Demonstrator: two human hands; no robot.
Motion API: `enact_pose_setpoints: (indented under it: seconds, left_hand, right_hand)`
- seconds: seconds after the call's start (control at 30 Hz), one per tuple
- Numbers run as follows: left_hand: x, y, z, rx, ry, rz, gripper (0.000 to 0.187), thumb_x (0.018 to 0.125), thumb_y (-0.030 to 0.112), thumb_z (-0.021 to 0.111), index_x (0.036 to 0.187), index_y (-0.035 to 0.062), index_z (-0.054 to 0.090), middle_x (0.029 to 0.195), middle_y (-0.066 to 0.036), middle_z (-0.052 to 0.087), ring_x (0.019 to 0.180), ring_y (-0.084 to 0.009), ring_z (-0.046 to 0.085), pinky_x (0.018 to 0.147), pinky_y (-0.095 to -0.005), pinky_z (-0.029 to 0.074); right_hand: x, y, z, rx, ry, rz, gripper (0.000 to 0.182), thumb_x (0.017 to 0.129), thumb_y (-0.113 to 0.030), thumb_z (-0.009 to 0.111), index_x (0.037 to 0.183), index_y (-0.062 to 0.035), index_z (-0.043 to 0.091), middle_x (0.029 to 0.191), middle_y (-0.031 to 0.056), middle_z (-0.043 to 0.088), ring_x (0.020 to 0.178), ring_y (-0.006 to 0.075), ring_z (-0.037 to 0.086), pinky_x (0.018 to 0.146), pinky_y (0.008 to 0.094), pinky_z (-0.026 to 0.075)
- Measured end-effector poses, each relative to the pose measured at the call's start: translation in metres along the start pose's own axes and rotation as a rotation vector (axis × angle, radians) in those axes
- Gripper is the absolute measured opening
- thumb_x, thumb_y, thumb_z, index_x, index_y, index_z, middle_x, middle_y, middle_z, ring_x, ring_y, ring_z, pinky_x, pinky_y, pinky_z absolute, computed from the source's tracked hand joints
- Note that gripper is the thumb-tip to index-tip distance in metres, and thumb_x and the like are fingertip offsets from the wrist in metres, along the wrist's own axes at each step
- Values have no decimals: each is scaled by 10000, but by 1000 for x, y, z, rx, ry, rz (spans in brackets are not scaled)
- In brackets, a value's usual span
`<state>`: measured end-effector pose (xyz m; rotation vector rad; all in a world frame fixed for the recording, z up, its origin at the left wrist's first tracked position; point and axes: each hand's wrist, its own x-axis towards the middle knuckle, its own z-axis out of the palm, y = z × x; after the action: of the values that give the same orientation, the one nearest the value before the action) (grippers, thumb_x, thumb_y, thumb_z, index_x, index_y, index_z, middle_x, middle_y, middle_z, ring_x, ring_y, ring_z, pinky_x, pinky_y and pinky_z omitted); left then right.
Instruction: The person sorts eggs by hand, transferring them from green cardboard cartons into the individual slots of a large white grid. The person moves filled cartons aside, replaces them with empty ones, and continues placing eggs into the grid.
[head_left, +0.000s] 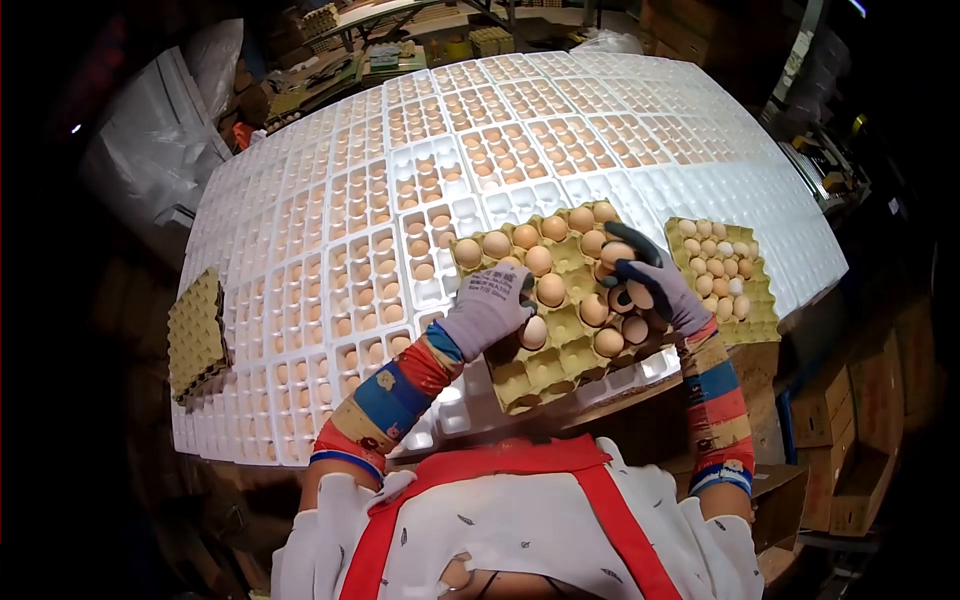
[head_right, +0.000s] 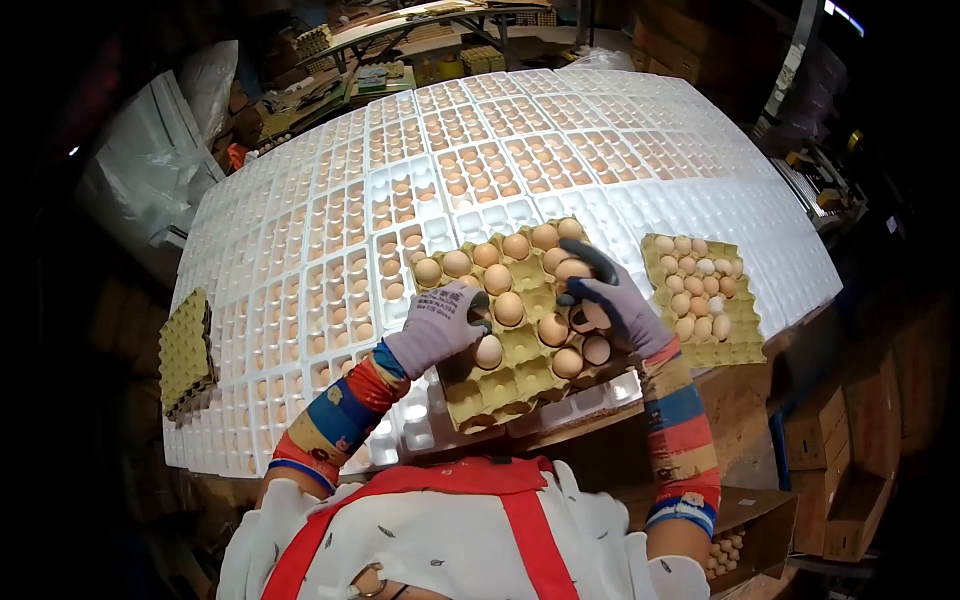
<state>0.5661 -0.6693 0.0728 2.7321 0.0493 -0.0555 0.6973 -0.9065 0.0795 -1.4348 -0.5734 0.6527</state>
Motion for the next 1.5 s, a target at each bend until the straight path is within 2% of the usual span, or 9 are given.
enact_pose_setpoints:
  seconds: [0.27,0.43,0.6,0.77,0.9,0.93,1.27,1.3,1.5]
  left_hand:
    - [-3,-58,-21,-1552,-38,-5,534,870,158,620,1374,58,475,1278,-107,567,1062,-187,614,904,-320,531]
    - [4,9,-35,310,131,-168,474,756,341,754,1160,126,631,1189,-127,533,1076,-280,578,884,-389,516]
    - [31,1,-34,332,-5,-110,455,712,381,763,1072,124,655,1139,-142,513,1032,-334,566,853,-457,510]
    - [31,-94,-21,-2221,-208,39,564,943,571,493,1305,141,527,1226,-170,582,913,-278,630,627,-320,534]
    - [21,-112,-27,-2753,-313,66,551,925,617,474,1226,166,574,1214,-185,566,823,-275,594,582,-318,507]
    - [21,-125,-24,-2788,-322,97,548,929,601,478,1240,161,578,1231,-177,555,828,-266,577,572,-303,499]
    - [62,-306,7,-2805,-63,-174,649,889,607,560,1270,82,544,1227,-192,576,987,-294,625,643,-308,595]
    - [73,-325,18,-2731,-59,-147,641,883,602,572,1269,90,544,1244,-168,566,1047,-332,610,671,-305,604]
    - [111,-352,11,-2646,137,-307,447,950,429,575,1310,176,496,1278,-59,537,1168,-388,569,786,-375,611]
  right_hand:
    - [19,-9,76,-1681,-108,-258,375,726,-285,752,1080,-199,665,1107,118,548,994,272,597,822,392,514]
    - [32,19,36,-354,50,-209,402,836,-367,683,1117,-81,649,1048,73,614,872,192,604,771,334,516]
    - [26,9,27,1005,-213,214,586,958,-546,474,1259,-49,549,1088,121,630,812,271,617,591,333,531]
    - [49,16,46,1118,-211,179,636,953,-591,433,1282,-53,511,1189,186,617,880,316,635,592,335,525]
    - [95,14,65,1102,-273,242,675,945,-612,429,1325,-57,476,1285,207,561,1100,332,580,719,365,552]
    - [110,15,68,1125,-231,312,569,940,-567,488,1325,-152,539,1384,236,466,854,322,616,583,348,536]
    - [343,53,113,-234,-29,-17,371,846,-278,718,1126,-51,629,797,42,596,638,148,586,587,305,475]
    - [363,55,115,28,106,417,374,824,-273,740,1097,-38,641,783,45,606,634,142,592,592,304,480]
    - [443,89,139,-1360,287,98,549,723,-472,750,1143,-131,656,1078,118,631,1001,286,640,840,404,509]
